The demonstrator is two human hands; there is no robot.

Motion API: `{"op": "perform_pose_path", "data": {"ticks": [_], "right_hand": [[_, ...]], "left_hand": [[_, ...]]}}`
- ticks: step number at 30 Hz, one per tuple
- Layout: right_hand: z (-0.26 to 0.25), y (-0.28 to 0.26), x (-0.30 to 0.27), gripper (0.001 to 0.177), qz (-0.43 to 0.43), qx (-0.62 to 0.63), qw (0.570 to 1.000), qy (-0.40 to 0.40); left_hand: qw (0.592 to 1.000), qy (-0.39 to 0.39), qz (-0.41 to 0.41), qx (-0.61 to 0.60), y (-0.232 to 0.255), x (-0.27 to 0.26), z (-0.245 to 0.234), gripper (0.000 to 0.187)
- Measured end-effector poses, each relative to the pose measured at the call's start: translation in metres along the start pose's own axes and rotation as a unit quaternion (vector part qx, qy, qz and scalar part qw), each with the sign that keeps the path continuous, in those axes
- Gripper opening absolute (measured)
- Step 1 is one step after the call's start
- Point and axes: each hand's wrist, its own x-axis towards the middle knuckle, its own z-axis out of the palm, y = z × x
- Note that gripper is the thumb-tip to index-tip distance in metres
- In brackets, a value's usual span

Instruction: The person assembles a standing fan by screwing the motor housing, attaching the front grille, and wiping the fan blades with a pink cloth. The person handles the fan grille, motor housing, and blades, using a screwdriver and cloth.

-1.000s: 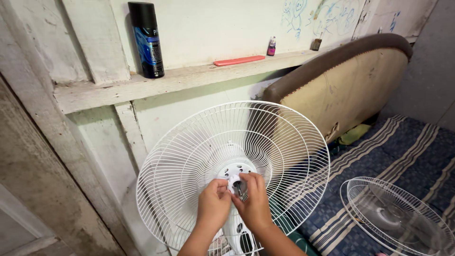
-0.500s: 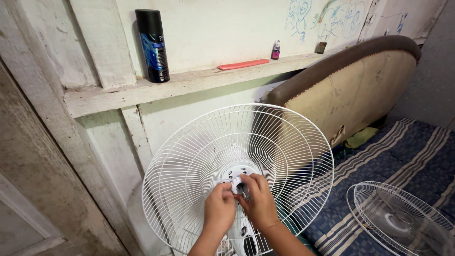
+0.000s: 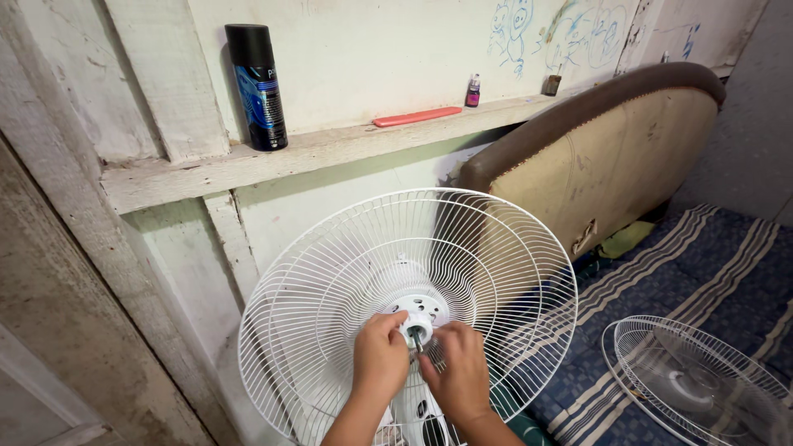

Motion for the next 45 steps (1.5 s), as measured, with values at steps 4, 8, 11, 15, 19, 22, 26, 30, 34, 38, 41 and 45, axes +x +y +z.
{"op": "perform_pose_path", "data": {"ticks": [4,8,11,15,19,22,26,30,34,38,41,45], "right_hand": [[-0.006,-0.008,0.003,0.067,-0.017,0.036,0.999,-0.020],[-0.007,-0.012,0.006,0.061,-0.026,0.044,0.999,-0.019],[-0.004,-0.012,0.007,0.061,-0.062,0.052,0.997,0.005],[0.000,-0.008,0.013,0.063,-0.074,0.000,0.997,-0.031],[-0.001,-0.005,0.013,0.059,0.060,-0.026,0.994,-0.089],[-0.005,-0.003,0.013,0.066,0.034,-0.028,0.996,-0.072],[-0.004,-0.003,0.015,0.062,-0.027,0.019,0.996,-0.080],[0.000,-0.004,0.023,0.070,-0.041,0.061,0.995,-0.062],[0.001,-0.006,0.029,0.066,-0.096,0.055,0.991,-0.078],[-0.004,-0.001,0.034,0.064,-0.217,-0.026,0.974,-0.063],[-0.006,-0.001,0.037,0.062,-0.115,0.023,0.989,-0.085],[0.002,-0.011,0.037,0.061,0.045,-0.042,0.994,-0.085]], "left_hand": [[0.995,-0.027,-0.071,-0.057,0.003,0.004,0.004,0.033],[0.980,-0.017,-0.120,-0.161,-0.002,0.003,0.007,0.032],[0.981,0.048,-0.128,-0.138,-0.010,-0.002,0.006,0.032],[0.977,0.033,-0.130,-0.166,-0.018,-0.005,0.005,0.026],[0.980,0.039,-0.136,-0.139,-0.019,-0.009,0.002,0.029],[0.983,0.019,-0.146,-0.112,-0.012,-0.008,0.001,0.026],[0.981,0.003,-0.161,-0.104,-0.007,-0.008,0.001,0.025],[0.975,0.015,-0.152,-0.159,-0.012,-0.006,0.004,0.025],[0.976,0.010,-0.151,-0.156,-0.022,-0.010,0.006,0.025],[0.975,-0.010,-0.190,-0.116,-0.023,-0.015,0.007,0.030],[0.971,-0.032,-0.204,-0.121,-0.015,-0.015,0.006,0.041],[0.972,-0.028,-0.185,-0.143,-0.003,-0.014,0.001,0.036]]}}
